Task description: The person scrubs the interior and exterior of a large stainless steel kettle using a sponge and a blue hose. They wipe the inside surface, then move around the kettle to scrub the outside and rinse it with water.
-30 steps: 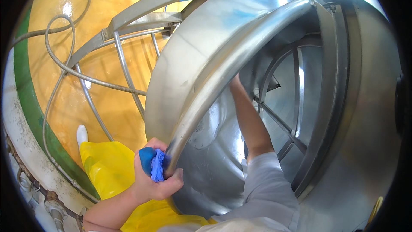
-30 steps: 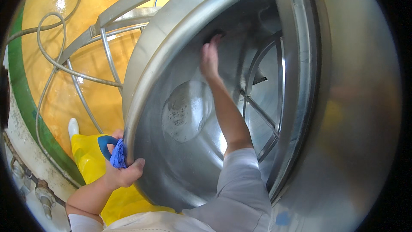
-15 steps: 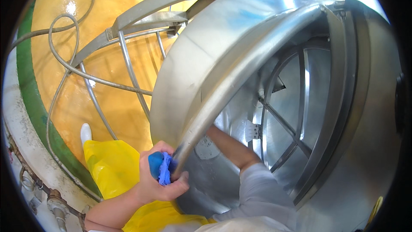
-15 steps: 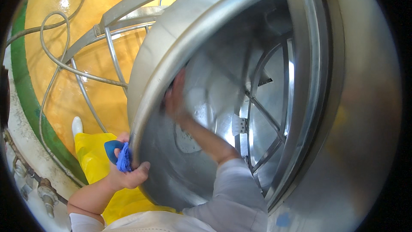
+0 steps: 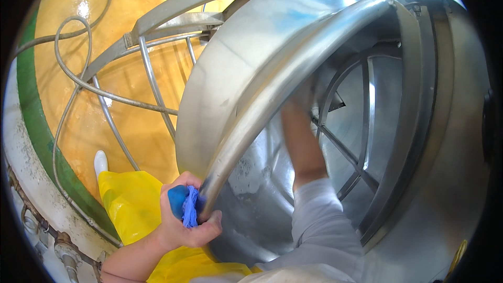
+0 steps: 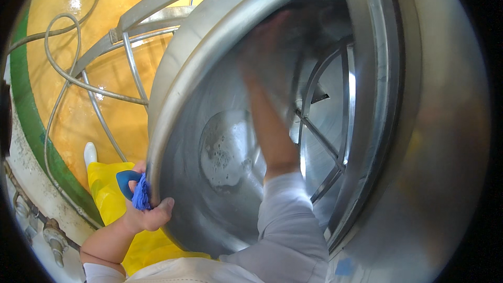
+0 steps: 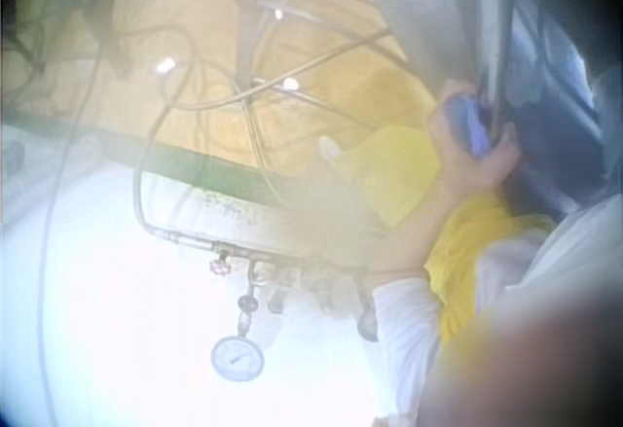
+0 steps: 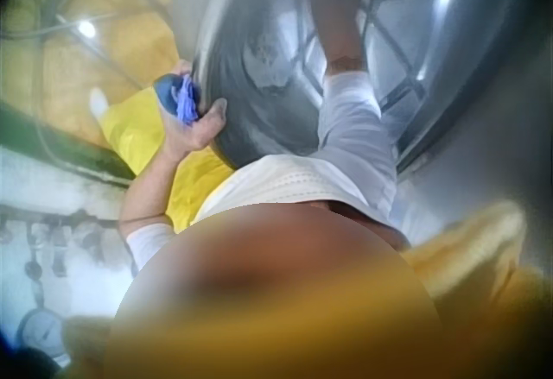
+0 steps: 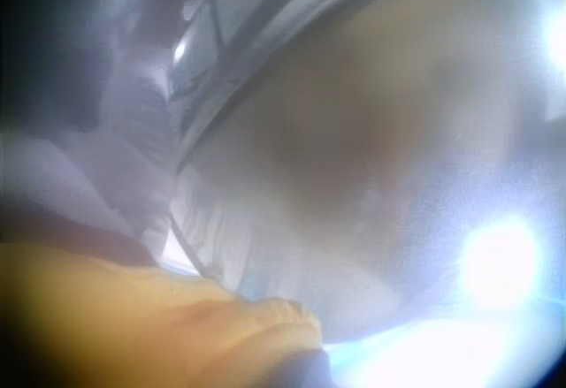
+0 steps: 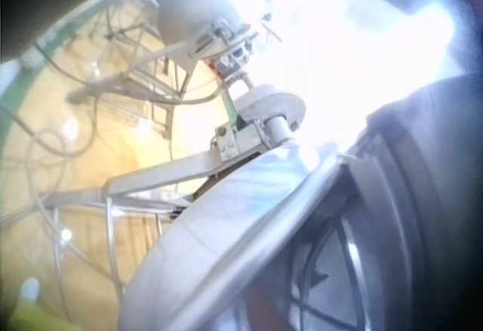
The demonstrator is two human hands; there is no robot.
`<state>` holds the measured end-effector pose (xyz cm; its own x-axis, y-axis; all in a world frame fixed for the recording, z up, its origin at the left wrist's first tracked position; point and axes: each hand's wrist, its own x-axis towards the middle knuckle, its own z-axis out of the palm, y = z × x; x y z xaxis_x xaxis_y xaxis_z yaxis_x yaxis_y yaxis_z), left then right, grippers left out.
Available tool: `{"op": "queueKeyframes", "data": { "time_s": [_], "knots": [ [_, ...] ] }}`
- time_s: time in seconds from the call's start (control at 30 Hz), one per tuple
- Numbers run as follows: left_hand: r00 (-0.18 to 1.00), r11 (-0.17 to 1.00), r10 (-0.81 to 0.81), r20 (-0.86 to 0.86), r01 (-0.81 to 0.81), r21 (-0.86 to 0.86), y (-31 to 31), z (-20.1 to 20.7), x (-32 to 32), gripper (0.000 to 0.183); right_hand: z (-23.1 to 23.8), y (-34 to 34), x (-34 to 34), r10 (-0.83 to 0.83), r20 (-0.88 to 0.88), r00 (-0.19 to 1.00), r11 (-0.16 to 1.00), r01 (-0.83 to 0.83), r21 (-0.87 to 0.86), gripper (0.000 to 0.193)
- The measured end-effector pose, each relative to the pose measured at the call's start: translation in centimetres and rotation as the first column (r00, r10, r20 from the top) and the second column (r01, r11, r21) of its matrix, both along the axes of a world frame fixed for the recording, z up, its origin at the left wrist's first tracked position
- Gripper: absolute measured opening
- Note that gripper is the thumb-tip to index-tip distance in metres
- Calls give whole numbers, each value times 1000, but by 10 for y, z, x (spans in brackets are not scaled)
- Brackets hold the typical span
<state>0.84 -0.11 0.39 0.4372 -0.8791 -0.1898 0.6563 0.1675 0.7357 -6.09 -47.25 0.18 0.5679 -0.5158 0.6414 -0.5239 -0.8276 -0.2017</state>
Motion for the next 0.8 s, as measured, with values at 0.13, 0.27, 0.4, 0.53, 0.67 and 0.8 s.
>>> {"op": "queueKeyframes", "data": {
  "time_s": [0.13,0.27,0.4,0.53,0.67,0.8],
  "knots": [
    [995,998,45,88,-42,-36,-1,-6,0,40,-37,224,-7,590,116,799,729,-589,348,90],
    [999,999,21,28,-21,-26,0,2,0,39,-5,52,-38,110,-279,954,994,-105,35,88],
    [997,999,25,79,-22,-37,-1,-1,-2,38,106,-107,-28,-278,-130,952,915,222,-336,87],
    [994,993,42,104,-29,-118,-2,-7,2,38,100,-112,-51,-315,-133,940,907,257,-335,86],
    [993,994,-84,-88,77,-73,-1,2,8,38,26,-47,-106,-164,-320,933,984,131,-120,84],
    [998,988,-52,34,56,-147,-2,-2,8,38,83,-83,-81,-205,-251,946,969,160,-188,83]
  ]
}}
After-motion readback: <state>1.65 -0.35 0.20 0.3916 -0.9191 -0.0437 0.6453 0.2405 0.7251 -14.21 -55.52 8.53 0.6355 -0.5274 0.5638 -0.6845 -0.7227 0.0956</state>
